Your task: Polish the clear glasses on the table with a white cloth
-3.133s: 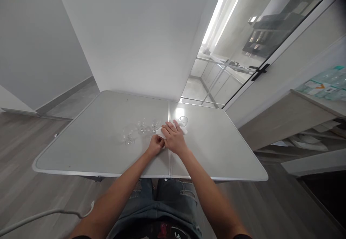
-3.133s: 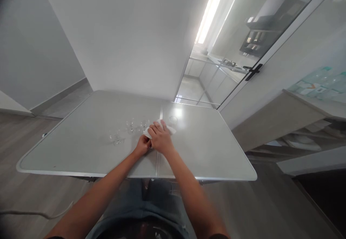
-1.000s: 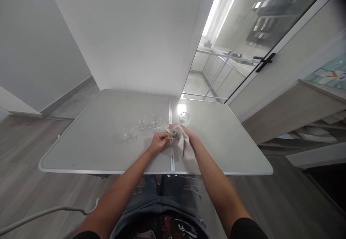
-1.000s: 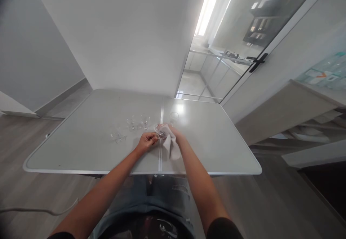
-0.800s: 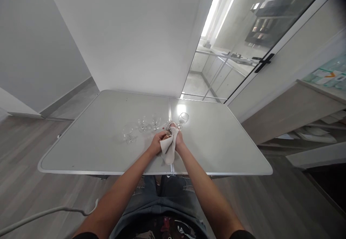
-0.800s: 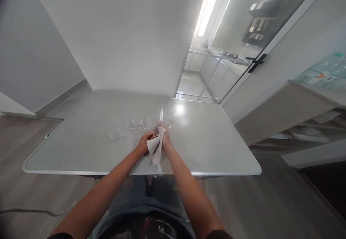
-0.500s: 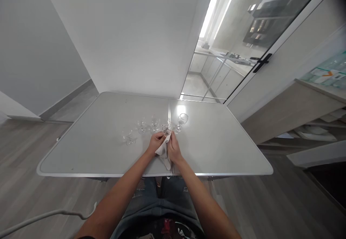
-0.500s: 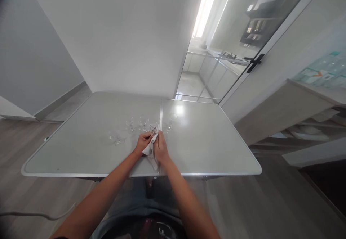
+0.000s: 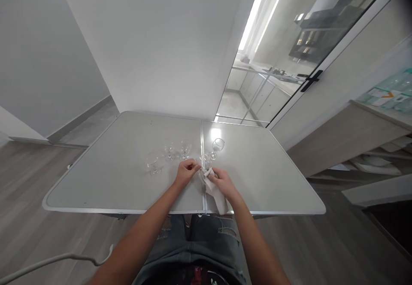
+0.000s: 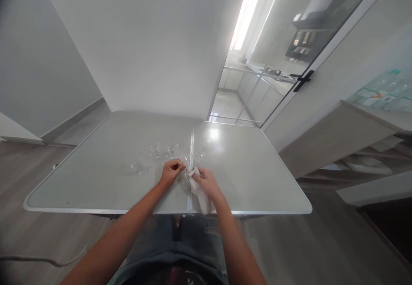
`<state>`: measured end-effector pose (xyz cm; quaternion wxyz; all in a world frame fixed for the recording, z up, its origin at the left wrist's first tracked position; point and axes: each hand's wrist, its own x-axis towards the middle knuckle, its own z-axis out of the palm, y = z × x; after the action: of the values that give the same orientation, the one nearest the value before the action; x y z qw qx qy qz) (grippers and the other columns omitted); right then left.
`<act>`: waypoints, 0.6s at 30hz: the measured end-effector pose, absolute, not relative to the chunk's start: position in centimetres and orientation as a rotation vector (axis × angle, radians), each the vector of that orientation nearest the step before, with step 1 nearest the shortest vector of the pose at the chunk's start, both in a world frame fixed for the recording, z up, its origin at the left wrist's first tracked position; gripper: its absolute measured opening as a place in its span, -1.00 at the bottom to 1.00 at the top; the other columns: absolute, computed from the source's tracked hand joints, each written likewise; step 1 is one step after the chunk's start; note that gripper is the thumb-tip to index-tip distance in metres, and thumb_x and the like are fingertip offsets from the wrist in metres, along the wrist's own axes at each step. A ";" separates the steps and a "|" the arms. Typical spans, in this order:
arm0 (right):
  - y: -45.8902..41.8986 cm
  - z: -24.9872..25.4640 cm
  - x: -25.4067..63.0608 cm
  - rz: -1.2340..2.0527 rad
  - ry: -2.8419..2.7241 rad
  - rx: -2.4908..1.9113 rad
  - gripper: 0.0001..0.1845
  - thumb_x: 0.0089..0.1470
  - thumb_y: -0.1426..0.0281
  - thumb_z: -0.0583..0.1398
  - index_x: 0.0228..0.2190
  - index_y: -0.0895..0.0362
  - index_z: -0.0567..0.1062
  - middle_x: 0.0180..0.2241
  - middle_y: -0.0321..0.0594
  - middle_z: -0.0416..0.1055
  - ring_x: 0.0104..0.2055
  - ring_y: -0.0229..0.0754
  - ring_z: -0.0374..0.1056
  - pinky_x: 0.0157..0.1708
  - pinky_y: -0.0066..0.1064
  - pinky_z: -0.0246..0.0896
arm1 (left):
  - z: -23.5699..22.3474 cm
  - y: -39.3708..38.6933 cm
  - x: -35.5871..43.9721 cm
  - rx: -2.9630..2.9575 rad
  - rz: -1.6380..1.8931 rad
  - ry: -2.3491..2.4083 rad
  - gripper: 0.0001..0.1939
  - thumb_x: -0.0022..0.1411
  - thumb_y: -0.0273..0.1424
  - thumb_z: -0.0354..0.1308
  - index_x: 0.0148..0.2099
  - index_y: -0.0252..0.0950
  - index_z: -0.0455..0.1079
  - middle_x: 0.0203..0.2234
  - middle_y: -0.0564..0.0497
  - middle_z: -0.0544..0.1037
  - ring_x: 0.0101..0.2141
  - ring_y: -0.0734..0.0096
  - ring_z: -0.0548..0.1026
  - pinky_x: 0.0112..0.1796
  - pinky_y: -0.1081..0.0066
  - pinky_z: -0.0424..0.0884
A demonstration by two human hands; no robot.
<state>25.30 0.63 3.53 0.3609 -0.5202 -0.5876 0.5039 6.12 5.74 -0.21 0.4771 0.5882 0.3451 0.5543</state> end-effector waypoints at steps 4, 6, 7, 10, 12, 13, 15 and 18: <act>-0.2 1.3 25.8 1.917 -0.933 -1.141 -0.66 0.01 0.14 0.34 -0.31 0.16 0.53 -0.45 -0.25 0.47 -0.49 -0.25 0.32 -0.41 -0.40 0.26 | 0.2 5.6 6.4 1.130 1.216 0.643 -0.46 0.03 -0.10 0.41 -0.03 -0.20 0.34 -0.21 0.07 0.44 -0.63 0.75 0.13 -0.63 0.58 0.03; -0.4 0.4 25.7 1.973 -0.802 -1.098 -0.69 -0.02 0.19 0.36 -0.35 0.15 0.51 -0.50 -0.28 0.44 -0.53 -0.27 0.30 -0.43 -0.39 0.29 | 0.5 5.4 6.3 1.105 1.074 0.561 -0.37 0.04 -0.07 0.39 0.08 -0.20 0.31 -0.09 -0.04 0.46 -0.65 0.80 0.10 -0.66 0.57 -0.03; -0.4 0.1 25.6 1.983 -0.791 -1.093 -0.70 -0.03 0.19 0.36 -0.35 0.15 0.51 -0.51 -0.28 0.43 -0.54 -0.27 0.29 -0.44 -0.39 0.29 | 0.7 5.2 6.3 1.109 1.011 0.531 -0.36 0.06 -0.07 0.38 0.10 -0.23 0.31 -0.07 -0.09 0.48 -0.66 0.79 0.11 -0.66 0.57 -0.03; -0.4 0.5 25.3 1.979 -0.938 -1.155 -0.62 -0.01 0.12 0.34 -0.29 0.16 0.51 -0.49 -0.27 0.46 -0.53 -0.24 0.32 -0.42 -0.36 0.27 | 1.1 5.0 6.0 1.140 0.929 0.504 -0.41 0.06 -0.09 0.38 0.03 -0.32 0.37 -0.12 -0.17 0.56 -0.64 0.72 0.22 -0.64 0.56 0.06; -0.4 1.6 25.0 1.843 -1.215 -1.241 -0.60 0.06 0.07 0.29 -0.27 0.17 0.52 -0.44 -0.23 0.48 -0.46 -0.20 0.36 -0.38 -0.37 0.23 | 1.1 5.1 5.9 1.177 0.983 0.535 -0.45 0.02 -0.13 0.42 -0.06 -0.35 0.39 -0.20 -0.16 0.60 -0.56 0.59 0.37 -0.56 0.54 0.21; -0.4 2.2 24.8 1.707 -1.395 -1.300 -0.62 0.09 0.08 0.27 -0.28 0.17 0.53 -0.41 -0.22 0.49 -0.42 -0.18 0.37 -0.36 -0.38 0.21 | 1.1 5.2 5.9 1.200 1.018 0.555 -0.48 -0.01 -0.15 0.44 -0.11 -0.35 0.40 -0.25 -0.15 0.61 -0.49 0.50 0.44 -0.49 0.52 0.29; -0.8 3.4 24.2 1.287 -1.729 -1.459 -0.71 0.15 0.17 0.22 -0.32 0.17 0.52 -0.38 -0.19 0.50 -0.32 -0.14 0.37 -0.30 -0.39 0.15 | 1.0 5.5 5.9 1.229 1.073 0.606 -0.50 -0.04 -0.15 0.46 -0.18 -0.36 0.41 -0.31 -0.13 0.62 -0.44 0.43 0.49 -0.43 0.50 0.34; -1.4 4.5 23.2 0.654 -1.973 -1.670 -0.80 0.22 0.28 0.15 -0.30 0.16 0.48 -0.31 -0.08 0.50 -0.19 -0.06 0.36 -0.18 -0.34 0.10 | 0.6 5.8 5.9 1.198 1.096 0.688 -0.49 -0.02 -0.09 0.42 -0.17 -0.34 0.39 -0.29 -0.10 0.63 -0.66 0.64 0.29 -0.60 0.55 0.17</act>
<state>23.17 -1.43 4.47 0.2353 -0.6087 -0.7193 0.2383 5.92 5.81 0.63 0.6360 0.5243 0.3012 0.4795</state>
